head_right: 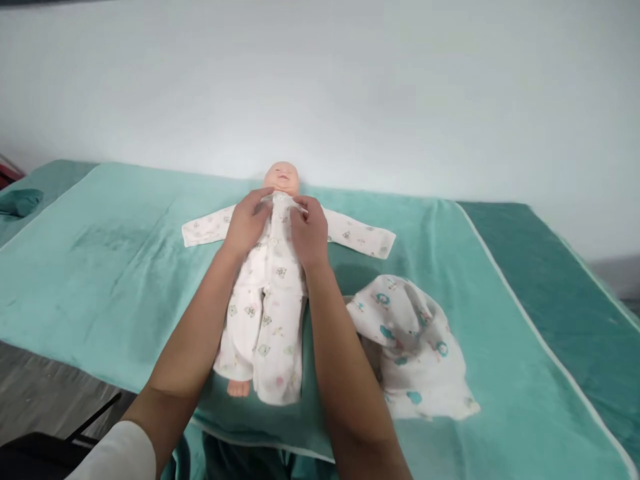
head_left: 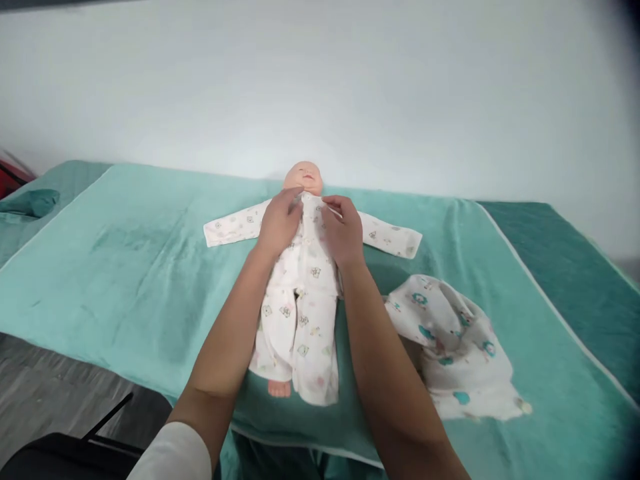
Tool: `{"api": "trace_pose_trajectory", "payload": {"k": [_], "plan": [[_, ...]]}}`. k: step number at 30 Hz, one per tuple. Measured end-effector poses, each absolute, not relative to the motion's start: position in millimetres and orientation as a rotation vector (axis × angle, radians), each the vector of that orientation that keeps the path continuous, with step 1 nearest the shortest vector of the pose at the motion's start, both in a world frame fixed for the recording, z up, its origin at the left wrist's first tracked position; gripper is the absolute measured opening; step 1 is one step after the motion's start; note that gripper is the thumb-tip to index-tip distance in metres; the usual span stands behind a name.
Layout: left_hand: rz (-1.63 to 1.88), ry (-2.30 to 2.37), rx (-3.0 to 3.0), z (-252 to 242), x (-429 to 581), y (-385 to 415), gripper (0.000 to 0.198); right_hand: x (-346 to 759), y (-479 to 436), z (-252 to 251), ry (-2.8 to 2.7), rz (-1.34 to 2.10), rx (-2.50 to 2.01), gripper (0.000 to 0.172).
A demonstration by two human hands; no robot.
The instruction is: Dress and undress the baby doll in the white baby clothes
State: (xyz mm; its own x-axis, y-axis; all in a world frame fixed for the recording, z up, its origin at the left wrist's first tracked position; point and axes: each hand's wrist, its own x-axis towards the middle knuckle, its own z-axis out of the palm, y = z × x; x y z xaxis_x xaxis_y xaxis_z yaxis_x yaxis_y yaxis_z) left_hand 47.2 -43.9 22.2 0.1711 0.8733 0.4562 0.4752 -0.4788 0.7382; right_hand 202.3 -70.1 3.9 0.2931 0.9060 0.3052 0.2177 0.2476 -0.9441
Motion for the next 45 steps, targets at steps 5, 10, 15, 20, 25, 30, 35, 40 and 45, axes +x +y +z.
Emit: {"api": "trace_pose_trajectory", "payload": {"k": [5, 10, 15, 20, 25, 30, 35, 40, 45], "plan": [[1.121, 1.355, 2.13, 16, 48, -40, 0.041, 210, -58, -9, -1.352, 0.705, -1.176, 0.028], [1.085, 1.384, 2.114, 16, 46, -44, 0.043, 208, -66, -7, -1.471, 0.648, -1.164, 0.027], [1.092, 1.388, 2.103, 14, 45, -44, 0.042, 207, -66, -5, -1.49, 0.713, -1.189, 0.032], [1.084, 1.386, 2.118, 11, 44, -44, 0.042, 208, -66, -9, -1.497, 0.705, -1.204, 0.038], [1.065, 1.385, 2.103, 15, 45, -45, 0.043, 209, -66, -10, -1.55, 0.681, -1.2, 0.041], [1.053, 1.383, 2.078, 19, 46, -46, 0.041, 210, -65, -10, -1.592, 0.652, -1.201, 0.043], [1.056, 1.377, 2.065, 22, 47, -47, 0.038, 209, -66, -10, -1.545, 0.689, -1.224, 0.046], [1.064, 1.384, 2.06, 23, 48, -48, 0.035, 209, -66, -11, -1.496, 0.705, -1.201, 0.047], [1.085, 1.395, 2.042, 22, 49, -47, 0.033, 209, -65, -10, -1.511, 0.688, -1.199, 0.043]]}}
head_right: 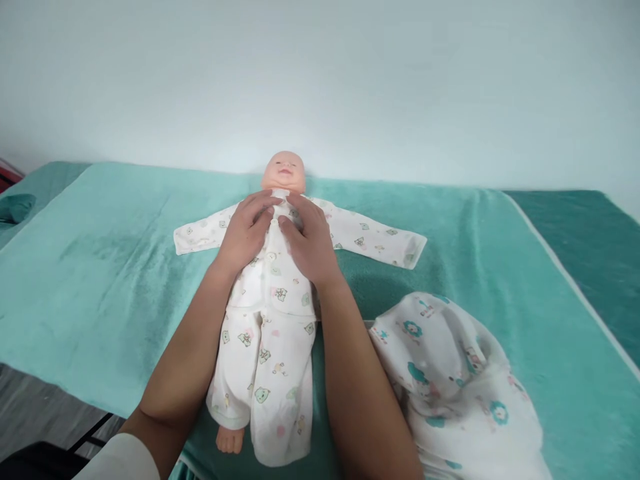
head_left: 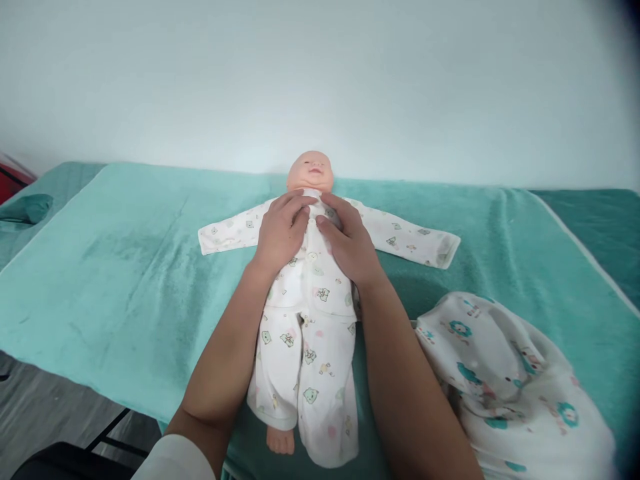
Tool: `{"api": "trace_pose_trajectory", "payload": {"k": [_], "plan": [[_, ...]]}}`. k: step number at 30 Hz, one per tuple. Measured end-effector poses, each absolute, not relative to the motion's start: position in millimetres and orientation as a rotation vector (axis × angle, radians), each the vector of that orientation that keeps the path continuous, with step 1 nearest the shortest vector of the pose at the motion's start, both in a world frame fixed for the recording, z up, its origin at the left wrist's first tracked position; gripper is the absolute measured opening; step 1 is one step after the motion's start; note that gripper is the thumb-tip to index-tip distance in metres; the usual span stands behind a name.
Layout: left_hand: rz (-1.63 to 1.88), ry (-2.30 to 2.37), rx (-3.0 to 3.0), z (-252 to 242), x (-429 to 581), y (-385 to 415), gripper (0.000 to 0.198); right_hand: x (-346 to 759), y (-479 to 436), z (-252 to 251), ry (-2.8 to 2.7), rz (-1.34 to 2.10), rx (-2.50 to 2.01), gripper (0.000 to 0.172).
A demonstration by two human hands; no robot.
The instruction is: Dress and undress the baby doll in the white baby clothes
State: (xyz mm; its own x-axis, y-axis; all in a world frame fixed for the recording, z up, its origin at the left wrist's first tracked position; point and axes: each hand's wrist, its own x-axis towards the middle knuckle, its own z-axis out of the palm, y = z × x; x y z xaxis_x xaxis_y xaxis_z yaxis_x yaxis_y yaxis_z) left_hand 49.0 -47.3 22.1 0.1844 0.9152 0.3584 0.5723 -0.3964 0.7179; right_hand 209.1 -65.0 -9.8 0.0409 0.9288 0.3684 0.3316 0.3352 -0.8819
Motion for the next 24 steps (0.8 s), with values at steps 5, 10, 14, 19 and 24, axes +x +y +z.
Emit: {"api": "trace_pose_trajectory", "payload": {"k": [5, 10, 14, 19, 24], "plan": [[1.145, 1.402, 2.008, 20, 50, -47, 0.036, 208, -64, -9, -1.532, 0.658, -1.193, 0.039], [1.107, 1.451, 1.969, 20, 49, -47, 0.039, 207, -66, -6, -1.548, 0.649, -1.198, 0.041], [1.09, 1.452, 1.987, 21, 49, -47, 0.038, 207, -68, -1, -1.592, 0.643, -1.177, 0.046], [1.101, 1.439, 1.994, 19, 48, -47, 0.039, 207, -69, 3, -1.644, 0.618, -1.118, 0.043], [1.124, 1.419, 2.002, 17, 47, -46, 0.036, 206, -68, 0, -1.63, 0.599, -1.101, 0.041]]}}
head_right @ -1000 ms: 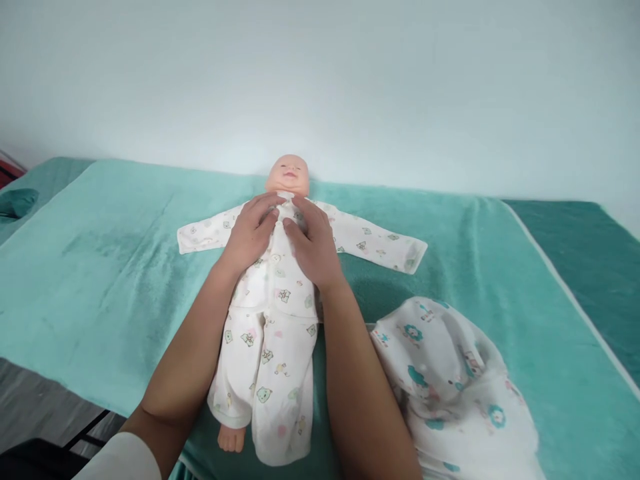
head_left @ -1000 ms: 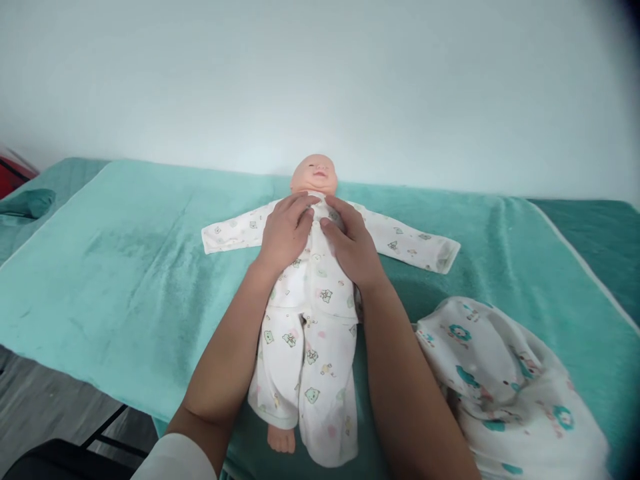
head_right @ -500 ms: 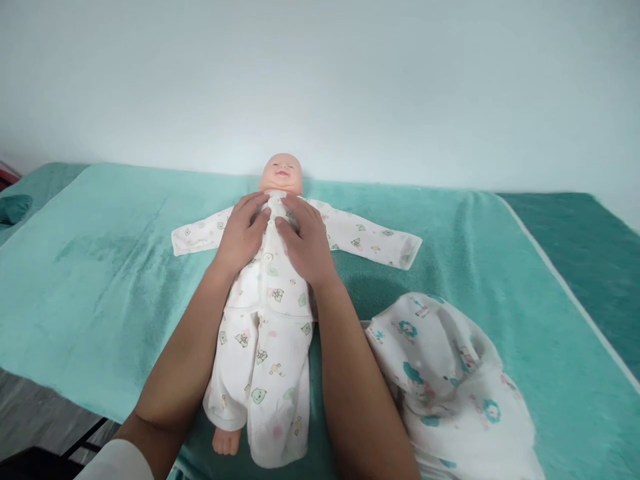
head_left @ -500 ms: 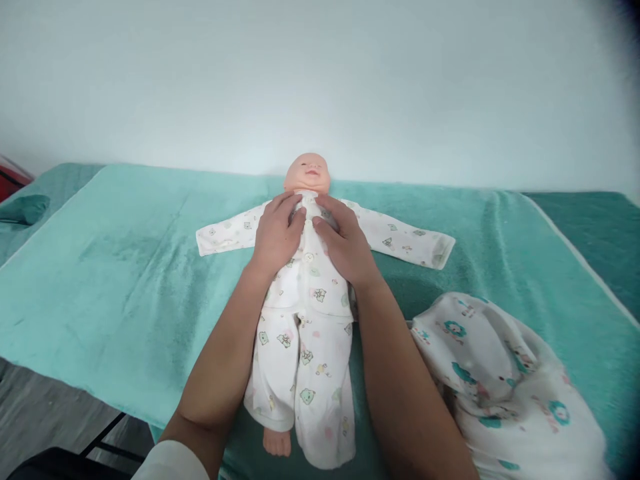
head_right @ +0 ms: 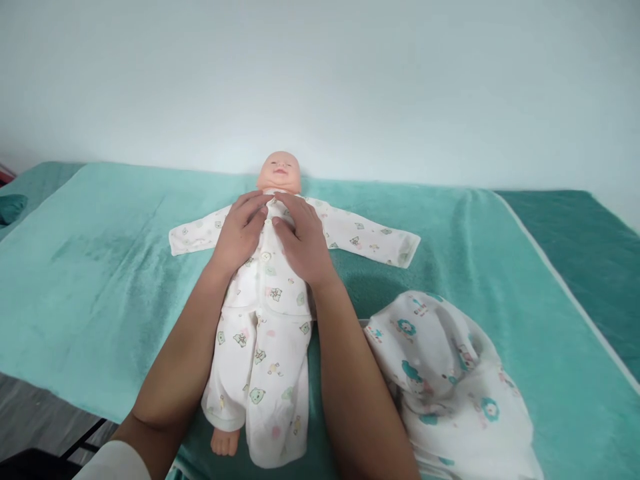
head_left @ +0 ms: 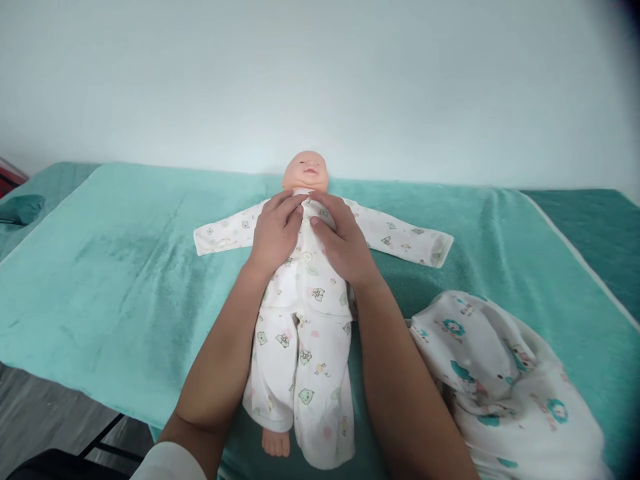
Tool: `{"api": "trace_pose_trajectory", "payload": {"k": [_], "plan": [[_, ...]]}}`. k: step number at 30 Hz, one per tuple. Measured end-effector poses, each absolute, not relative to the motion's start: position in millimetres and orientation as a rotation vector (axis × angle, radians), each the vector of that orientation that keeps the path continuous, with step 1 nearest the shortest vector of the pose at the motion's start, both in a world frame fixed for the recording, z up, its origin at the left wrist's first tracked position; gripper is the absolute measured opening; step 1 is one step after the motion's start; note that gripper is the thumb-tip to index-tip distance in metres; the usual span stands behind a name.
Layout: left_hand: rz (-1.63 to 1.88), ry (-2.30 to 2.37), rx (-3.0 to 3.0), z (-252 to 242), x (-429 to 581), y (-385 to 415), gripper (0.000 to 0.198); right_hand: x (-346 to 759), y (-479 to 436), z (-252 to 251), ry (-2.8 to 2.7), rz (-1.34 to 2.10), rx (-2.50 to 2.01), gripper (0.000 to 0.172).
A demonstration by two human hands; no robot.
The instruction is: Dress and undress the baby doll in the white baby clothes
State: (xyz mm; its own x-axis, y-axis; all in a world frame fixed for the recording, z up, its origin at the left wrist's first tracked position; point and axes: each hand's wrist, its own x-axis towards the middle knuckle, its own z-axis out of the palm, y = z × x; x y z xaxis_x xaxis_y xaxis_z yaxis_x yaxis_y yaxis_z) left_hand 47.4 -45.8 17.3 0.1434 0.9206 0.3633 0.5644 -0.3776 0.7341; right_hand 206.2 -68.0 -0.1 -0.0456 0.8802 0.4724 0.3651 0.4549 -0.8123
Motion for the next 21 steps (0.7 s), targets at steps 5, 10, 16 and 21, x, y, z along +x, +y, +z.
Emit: {"api": "trace_pose_trajectory", "payload": {"k": [5, 10, 16, 21], "plan": [[1.139, 1.408, 1.991, 18.4, 48.1, -46.2, 0.034, 204.9, -67.5, -1.0, -1.594, 0.58, -1.075, 0.035], [1.205, 1.392, 1.964, 17.6, 48.9, -45.7, 0.026, 204.0, -69.9, 1.5, -1.588, 0.589, -1.112, 0.029], [1.21, 1.367, 1.941, 17.0, 48.3, -46.1, 0.028, 204.4, -69.5, 0.7, -1.549, 0.628, -1.113, 0.034], [1.194, 1.37, 1.947, 17.7, 48.1, -46.7, 0.032, 205.1, -68.6, -1.2, -1.554, 0.631, -1.112, 0.039]]}}
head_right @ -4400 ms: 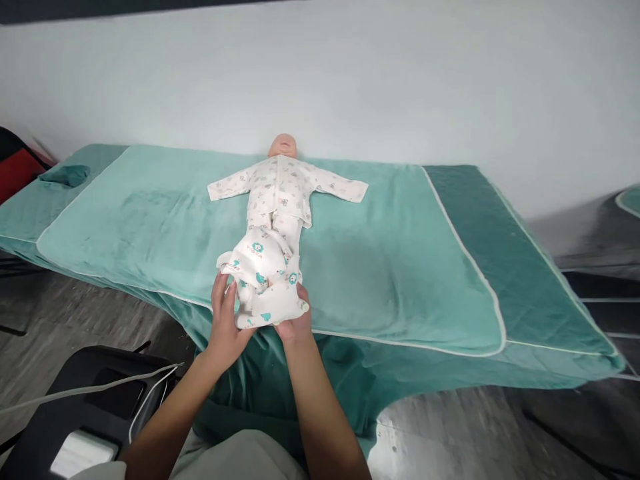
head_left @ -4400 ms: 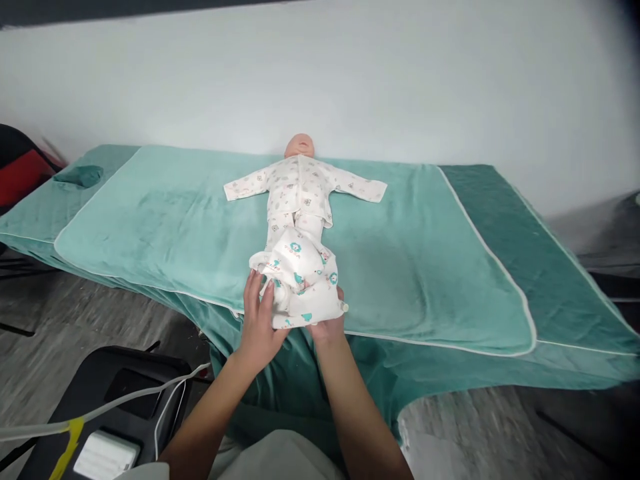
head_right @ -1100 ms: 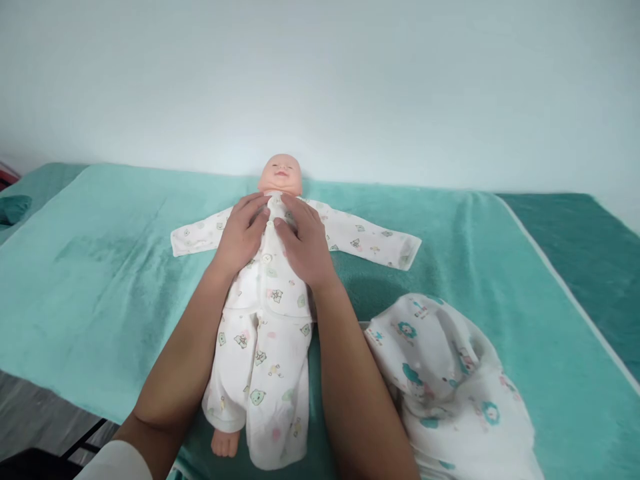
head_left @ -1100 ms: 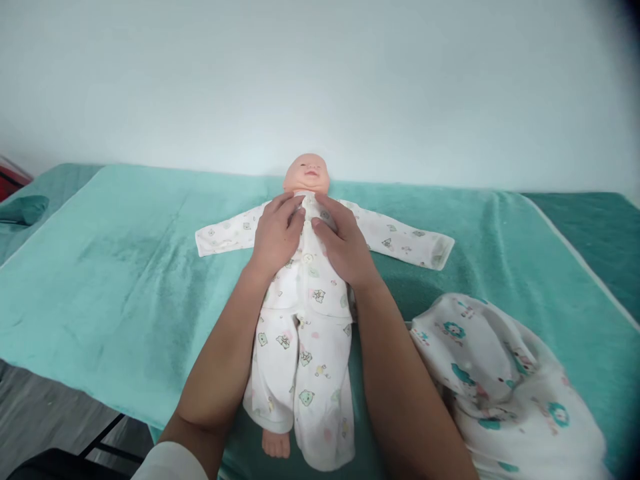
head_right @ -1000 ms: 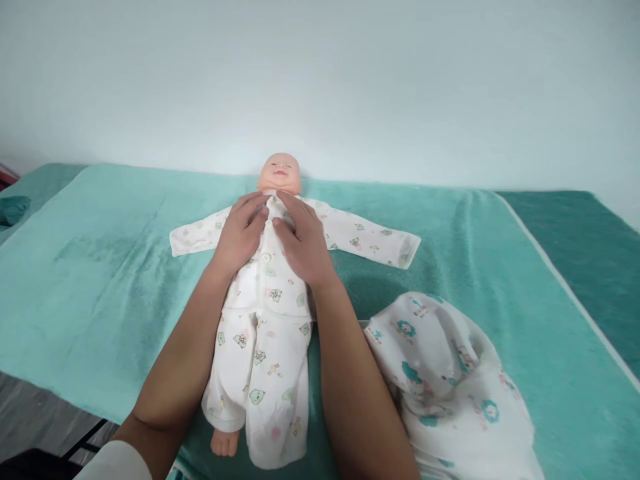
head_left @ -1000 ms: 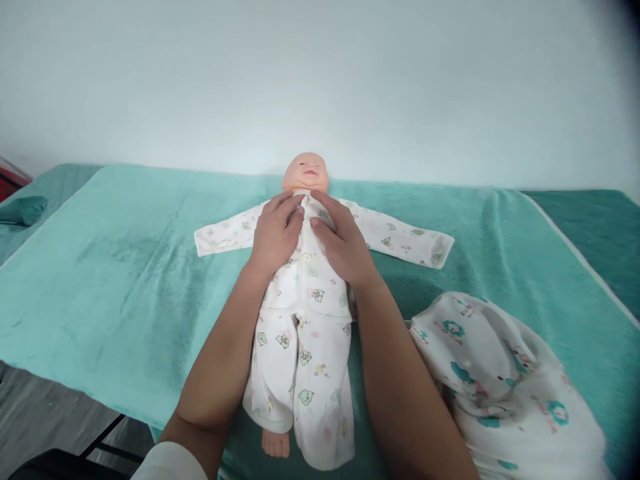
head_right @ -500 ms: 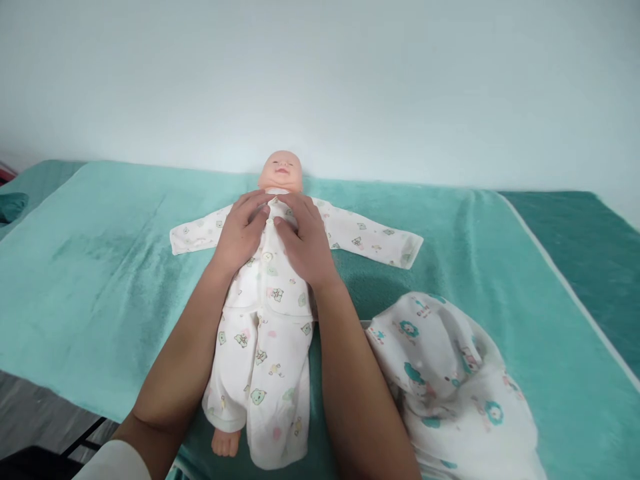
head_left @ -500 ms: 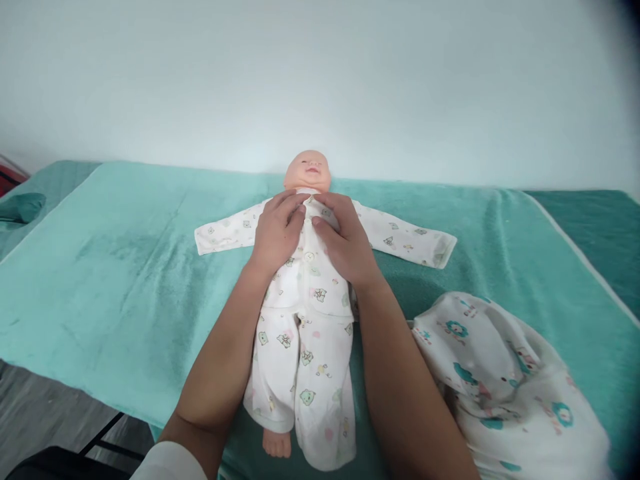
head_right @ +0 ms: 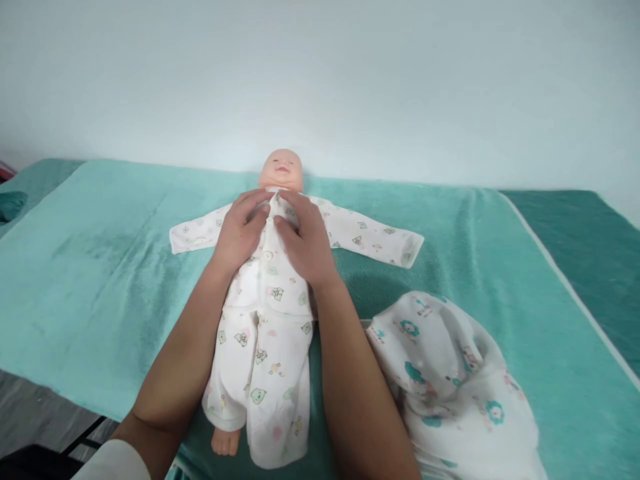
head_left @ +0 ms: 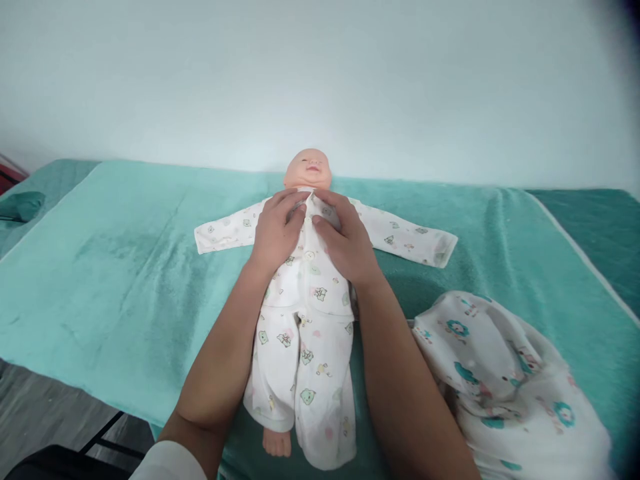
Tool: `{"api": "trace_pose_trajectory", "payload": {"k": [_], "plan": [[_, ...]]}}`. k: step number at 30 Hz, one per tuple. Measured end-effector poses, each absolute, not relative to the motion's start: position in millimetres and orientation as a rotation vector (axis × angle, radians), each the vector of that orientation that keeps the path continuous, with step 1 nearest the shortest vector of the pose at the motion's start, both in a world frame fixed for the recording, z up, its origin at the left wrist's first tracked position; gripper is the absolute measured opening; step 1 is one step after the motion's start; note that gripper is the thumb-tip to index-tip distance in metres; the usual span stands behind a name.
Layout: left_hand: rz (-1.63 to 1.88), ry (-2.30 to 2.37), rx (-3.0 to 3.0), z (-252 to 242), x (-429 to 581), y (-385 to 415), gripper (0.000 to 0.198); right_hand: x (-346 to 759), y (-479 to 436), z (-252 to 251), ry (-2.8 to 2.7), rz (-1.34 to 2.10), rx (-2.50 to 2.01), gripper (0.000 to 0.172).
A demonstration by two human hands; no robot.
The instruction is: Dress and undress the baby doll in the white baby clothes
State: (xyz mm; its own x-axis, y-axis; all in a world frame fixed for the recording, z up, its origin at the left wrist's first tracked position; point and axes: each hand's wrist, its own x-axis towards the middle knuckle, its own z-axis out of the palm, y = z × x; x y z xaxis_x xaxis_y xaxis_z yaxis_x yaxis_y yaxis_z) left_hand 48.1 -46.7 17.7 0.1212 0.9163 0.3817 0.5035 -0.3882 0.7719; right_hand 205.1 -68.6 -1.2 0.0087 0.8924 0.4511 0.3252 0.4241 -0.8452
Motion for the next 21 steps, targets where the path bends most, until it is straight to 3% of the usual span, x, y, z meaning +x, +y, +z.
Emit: {"api": "trace_pose_trajectory", "payload": {"k": [15, 21], "plan": [[1.151, 1.372, 2.032, 18.3, 47.1, -46.5, 0.039, 204.1, -68.4, -0.3, -1.549, 0.614, -1.106, 0.033], [1.212, 1.386, 1.933, 19.8, 48.6, -51.9, 0.029, 203.5, -67.4, -3.2, -1.451, 0.605, -1.079, 0.029]]}}
